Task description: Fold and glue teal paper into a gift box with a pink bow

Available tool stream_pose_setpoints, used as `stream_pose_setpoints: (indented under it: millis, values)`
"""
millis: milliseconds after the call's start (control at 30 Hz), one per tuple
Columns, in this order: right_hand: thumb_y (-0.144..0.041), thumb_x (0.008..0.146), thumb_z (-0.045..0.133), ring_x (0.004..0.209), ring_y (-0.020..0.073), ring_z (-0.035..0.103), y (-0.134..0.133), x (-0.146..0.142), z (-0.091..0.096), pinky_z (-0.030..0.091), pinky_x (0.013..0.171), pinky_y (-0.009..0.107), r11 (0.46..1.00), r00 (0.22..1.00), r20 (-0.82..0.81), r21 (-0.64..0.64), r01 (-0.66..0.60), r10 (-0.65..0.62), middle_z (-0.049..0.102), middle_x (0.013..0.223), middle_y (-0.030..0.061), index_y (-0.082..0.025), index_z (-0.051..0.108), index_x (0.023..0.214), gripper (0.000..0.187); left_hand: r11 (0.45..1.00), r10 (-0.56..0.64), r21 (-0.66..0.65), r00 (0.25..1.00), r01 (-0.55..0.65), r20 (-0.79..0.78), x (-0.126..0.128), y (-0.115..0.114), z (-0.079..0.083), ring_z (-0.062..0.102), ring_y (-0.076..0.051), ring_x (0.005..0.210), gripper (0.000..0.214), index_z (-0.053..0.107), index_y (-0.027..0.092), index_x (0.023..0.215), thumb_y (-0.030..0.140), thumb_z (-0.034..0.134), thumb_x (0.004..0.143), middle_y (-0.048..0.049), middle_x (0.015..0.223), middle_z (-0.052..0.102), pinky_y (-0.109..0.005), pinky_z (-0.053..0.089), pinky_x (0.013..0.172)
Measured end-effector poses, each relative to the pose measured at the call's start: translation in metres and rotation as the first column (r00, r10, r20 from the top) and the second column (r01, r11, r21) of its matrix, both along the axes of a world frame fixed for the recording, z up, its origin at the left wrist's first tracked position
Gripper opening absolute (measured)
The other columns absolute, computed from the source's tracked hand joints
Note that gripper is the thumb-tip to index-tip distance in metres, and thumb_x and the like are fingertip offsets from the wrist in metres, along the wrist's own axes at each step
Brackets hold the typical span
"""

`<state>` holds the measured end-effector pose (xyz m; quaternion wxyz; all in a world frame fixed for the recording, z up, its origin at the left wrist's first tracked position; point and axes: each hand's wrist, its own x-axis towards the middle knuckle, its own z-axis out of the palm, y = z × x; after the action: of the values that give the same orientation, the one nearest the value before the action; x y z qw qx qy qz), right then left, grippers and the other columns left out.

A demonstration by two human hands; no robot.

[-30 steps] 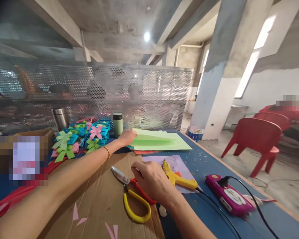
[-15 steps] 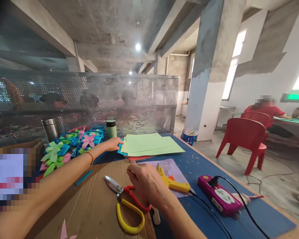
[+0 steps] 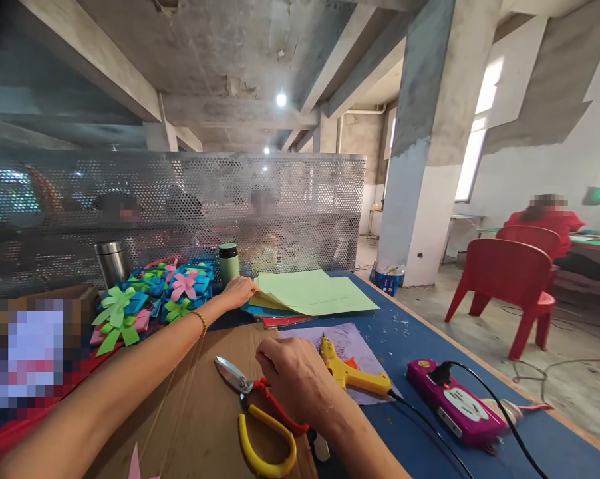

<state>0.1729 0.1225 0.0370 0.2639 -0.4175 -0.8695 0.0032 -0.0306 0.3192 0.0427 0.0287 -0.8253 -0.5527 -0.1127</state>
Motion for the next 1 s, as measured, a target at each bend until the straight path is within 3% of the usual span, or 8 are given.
stream_pose_setpoints:
  millis: [167, 300, 400, 500, 700, 1000]
  values:
    - [-0.017, 0.095, 0.046, 0.056, 0.0093, 0.036, 0.0, 0.0, 0.0, 0.02, 0.056, 0.028, 1.0, 1.0, 0.009, -0.014, 0.01, -0.009, 0.057, 0.064, -0.0025, -0.019, 0.061, 0.079, 0.022, 0.997, 0.071, -0.028, 0.99, -0.068, 0.119, 0.01, 0.009, 0.01, 0.063, -0.023, 0.106, 0.034, 0.06, 0.018, 0.125, 0.036, 0.061, 0.096, -0.0099, 0.126, 0.061, -0.044, 0.056, 0.089]
    - [-0.016, 0.094, 0.046, 0.055, 0.0095, 0.035, 0.003, -0.001, -0.003, 0.019, 0.056, 0.029, 1.0, 1.0, 0.012, -0.023, -0.004, 0.004, 0.055, 0.062, -0.0027, -0.019, 0.06, 0.075, 0.023, 0.977, 0.212, -0.034, 0.949, -0.21, 0.232, 0.017, -0.001, -0.011, 0.063, -0.023, 0.108, 0.032, 0.06, 0.02, 0.125, 0.035, 0.06, 0.097, -0.01, 0.128, 0.06, -0.044, 0.055, 0.091]
    - [-0.016, 0.093, 0.046, 0.055, 0.0099, 0.032, 0.004, -0.002, -0.005, 0.018, 0.056, 0.029, 0.999, 1.0, 0.028, -0.032, -0.005, 0.006, 0.053, 0.06, -0.0031, -0.019, 0.058, 0.073, 0.024, 0.933, 0.355, -0.076, 0.876, -0.35, 0.325, 0.019, -0.006, -0.03, 0.063, -0.025, 0.109, 0.038, 0.058, 0.016, 0.128, 0.036, 0.063, 0.095, -0.0114, 0.128, 0.06, -0.046, 0.055, 0.091]
    - [-0.019, 0.094, 0.044, 0.055, 0.0105, 0.03, 0.005, -0.003, -0.006, 0.018, 0.056, 0.03, 0.999, 0.999, 0.036, -0.035, -0.002, 0.003, 0.053, 0.061, -0.0025, -0.019, 0.057, 0.072, 0.025, 0.905, 0.425, -0.173, 0.801, -0.389, 0.421, 0.017, -0.002, -0.035, 0.063, -0.025, 0.109, 0.037, 0.059, 0.016, 0.126, 0.035, 0.064, 0.094, -0.0114, 0.127, 0.06, -0.043, 0.055, 0.09]
    - [-0.021, 0.096, 0.043, 0.055, 0.0106, 0.032, 0.005, -0.002, -0.004, 0.018, 0.056, 0.03, 0.999, 1.0, 0.028, -0.051, -0.008, 0.009, 0.054, 0.061, -0.0014, -0.019, 0.059, 0.074, 0.027, 0.918, 0.395, -0.257, 0.657, -0.301, 0.642, 0.014, 0.019, -0.018, 0.063, -0.025, 0.109, 0.036, 0.059, 0.019, 0.126, 0.035, 0.064, 0.095, -0.0096, 0.127, 0.061, -0.043, 0.055, 0.089]
    - [-0.015, 0.094, 0.047, 0.056, 0.0089, 0.033, 0.002, -0.003, -0.001, 0.018, 0.056, 0.028, 0.999, 1.0, 0.029, -0.041, -0.008, 0.009, 0.053, 0.062, -0.0033, -0.019, 0.061, 0.077, 0.022, 0.943, 0.308, -0.332, 0.438, -0.021, 0.845, 0.028, 0.026, 0.02, 0.063, -0.024, 0.107, 0.036, 0.058, 0.017, 0.127, 0.036, 0.062, 0.096, -0.0103, 0.127, 0.061, -0.045, 0.056, 0.089]
